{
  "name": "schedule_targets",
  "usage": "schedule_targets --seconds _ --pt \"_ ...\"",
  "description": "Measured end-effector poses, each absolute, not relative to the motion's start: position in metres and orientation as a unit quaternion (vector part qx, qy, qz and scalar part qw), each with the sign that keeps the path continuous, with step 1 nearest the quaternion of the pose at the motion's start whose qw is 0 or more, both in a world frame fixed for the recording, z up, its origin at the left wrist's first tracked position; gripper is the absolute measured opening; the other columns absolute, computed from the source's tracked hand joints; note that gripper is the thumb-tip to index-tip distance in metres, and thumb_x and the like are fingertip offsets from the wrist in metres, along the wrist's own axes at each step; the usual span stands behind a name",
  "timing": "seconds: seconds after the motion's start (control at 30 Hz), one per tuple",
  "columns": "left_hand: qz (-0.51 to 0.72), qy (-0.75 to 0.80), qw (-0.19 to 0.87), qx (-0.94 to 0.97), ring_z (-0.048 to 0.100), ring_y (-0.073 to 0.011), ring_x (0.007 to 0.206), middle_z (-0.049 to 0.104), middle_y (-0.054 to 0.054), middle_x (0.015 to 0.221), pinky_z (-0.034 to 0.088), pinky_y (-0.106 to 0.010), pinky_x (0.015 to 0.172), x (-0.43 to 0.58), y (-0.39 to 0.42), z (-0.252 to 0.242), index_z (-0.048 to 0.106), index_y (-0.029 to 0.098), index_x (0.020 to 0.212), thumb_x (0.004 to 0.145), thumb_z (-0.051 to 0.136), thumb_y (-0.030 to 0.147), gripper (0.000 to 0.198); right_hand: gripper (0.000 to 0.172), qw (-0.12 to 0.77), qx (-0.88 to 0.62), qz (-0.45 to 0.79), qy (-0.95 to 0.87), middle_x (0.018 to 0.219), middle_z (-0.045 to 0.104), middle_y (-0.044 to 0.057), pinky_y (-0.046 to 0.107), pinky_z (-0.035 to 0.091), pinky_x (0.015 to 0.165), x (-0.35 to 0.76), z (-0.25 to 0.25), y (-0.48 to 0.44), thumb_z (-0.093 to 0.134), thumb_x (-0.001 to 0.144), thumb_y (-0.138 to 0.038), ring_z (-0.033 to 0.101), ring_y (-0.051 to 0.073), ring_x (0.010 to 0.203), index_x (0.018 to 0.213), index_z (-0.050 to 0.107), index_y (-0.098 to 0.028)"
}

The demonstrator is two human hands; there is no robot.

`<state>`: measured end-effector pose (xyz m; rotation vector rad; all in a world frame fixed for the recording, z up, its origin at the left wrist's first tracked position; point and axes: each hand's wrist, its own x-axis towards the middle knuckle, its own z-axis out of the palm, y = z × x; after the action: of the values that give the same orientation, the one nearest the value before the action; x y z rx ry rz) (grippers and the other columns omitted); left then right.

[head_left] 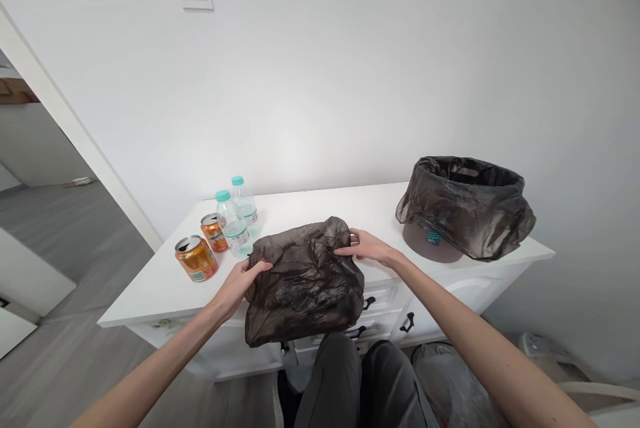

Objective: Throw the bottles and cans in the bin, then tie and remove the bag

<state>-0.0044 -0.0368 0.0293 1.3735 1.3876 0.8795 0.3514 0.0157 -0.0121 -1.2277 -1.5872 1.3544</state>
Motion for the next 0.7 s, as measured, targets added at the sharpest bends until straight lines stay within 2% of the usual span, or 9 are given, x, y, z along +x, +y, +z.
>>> schedule_targets --seconds 0.07,0.17,0.27,0.33,0.4,0.47,0.53,0.6,0.7 --pt "0.346 0.599 0.396 0.604 0.069 -0.0270 0.088 0.074 -0.006 0.090 0.051 -0.032 0.070 -0.009 -0.032 0.026 0.069 0.017 0.093 0.081 0.065 0.054 0.039 0.057 0.364 -0.488 0.494 -0.620 0.112 0.077 0.011 0.029 0.055 0.070 0.350 -0.007 0.013 0.091 0.072 -0.036 0.072 0.020 0.088 0.119 0.066 -0.017" --pt "0.307 0.610 0.193 0.704 0.069 -0.0270 0.089 0.074 -0.007 0.091 0.053 -0.034 0.075 -0.019 -0.023 0.026 0.065 0.019 0.086 0.086 0.057 0.048 0.031 0.046 0.398 -0.547 0.429 -0.598 0.111 0.077 0.010 0.031 0.055 0.080 0.362 -0.005 0.011 0.089 0.071 -0.029 0.071 0.023 0.099 0.109 0.066 -0.018" --pt "0.251 0.551 0.008 0.796 0.070 -0.0276 0.099 0.073 -0.011 0.120 0.055 -0.036 0.084 -0.025 -0.018 0.035 0.065 0.019 0.097 0.093 0.051 0.044 0.029 0.043 0.407 -0.616 0.356 -0.573 0.110 0.076 0.010 0.032 0.054 0.084 0.383 -0.011 0.012 0.086 0.075 -0.032 0.070 0.024 0.102 0.108 0.063 -0.018" --pt "0.216 0.533 -0.071 0.815 0.071 -0.0292 0.105 0.067 -0.014 0.135 0.056 -0.038 0.087 -0.021 -0.018 0.044 0.064 0.020 0.109 0.097 0.048 0.040 0.029 0.044 0.389 -0.641 0.325 -0.576 0.107 0.075 0.009 0.033 0.054 0.084 0.394 -0.018 0.013 0.083 0.077 -0.037 0.070 0.025 0.099 0.111 0.062 -0.017" --pt "0.208 0.536 -0.125 0.809 0.069 -0.0333 0.116 0.063 -0.017 0.142 0.056 -0.044 0.094 -0.009 -0.022 0.053 0.060 0.019 0.121 0.099 0.046 0.033 0.030 0.051 0.362 -0.663 0.300 -0.583 0.105 0.074 0.009 0.035 0.054 0.085 0.398 -0.024 0.014 0.082 0.078 -0.038 0.070 0.025 0.097 0.119 0.061 -0.016" --pt "0.240 0.520 -0.156 0.805 0.059 -0.0360 0.134 0.057 -0.020 0.149 0.050 -0.051 0.108 0.009 -0.028 0.056 0.055 0.016 0.133 0.099 0.043 0.025 0.037 0.059 0.361 -0.689 0.238 -0.582 0.113 0.071 0.012 0.039 0.054 0.091 0.395 -0.028 0.011 0.078 0.079 -0.034 0.069 0.027 0.102 0.130 0.058 -0.014" --pt "0.268 0.470 -0.151 0.827 0.048 -0.0338 0.146 0.052 -0.019 0.156 0.039 -0.053 0.120 0.029 -0.033 0.050 0.050 0.016 0.142 0.101 0.039 0.022 0.043 0.065 0.395 -0.690 0.130 -0.593 0.132 0.063 0.018 0.043 0.050 0.103 0.385 -0.028 0.004 0.071 0.083 -0.029 0.065 0.029 0.117 0.142 0.052 -0.013" --pt "0.252 0.409 -0.101 0.871 0.043 -0.0304 0.151 0.052 -0.016 0.157 0.033 -0.052 0.125 0.046 -0.037 0.035 0.048 0.018 0.148 0.104 0.038 0.028 0.046 0.062 0.420 -0.646 0.032 -0.637 0.148 0.054 0.019 0.046 0.042 0.115 0.371 -0.026 -0.007 0.062 0.090 -0.029 0.054 0.031 0.135 0.149 0.049 -0.017" --pt "0.179 0.367 0.010 0.913 0.034 -0.0286 0.157 0.048 -0.014 0.162 0.030 -0.049 0.128 0.060 -0.030 0.001 0.041 0.018 0.157 0.107 0.039 0.047 0.058 0.049 0.360 -0.566 0.011 -0.742 0.152 0.056 0.013 0.048 0.030 0.124 0.351 -0.023 -0.020 0.048 0.103 -0.037 0.041 0.029 0.150 0.149 0.054 -0.023"
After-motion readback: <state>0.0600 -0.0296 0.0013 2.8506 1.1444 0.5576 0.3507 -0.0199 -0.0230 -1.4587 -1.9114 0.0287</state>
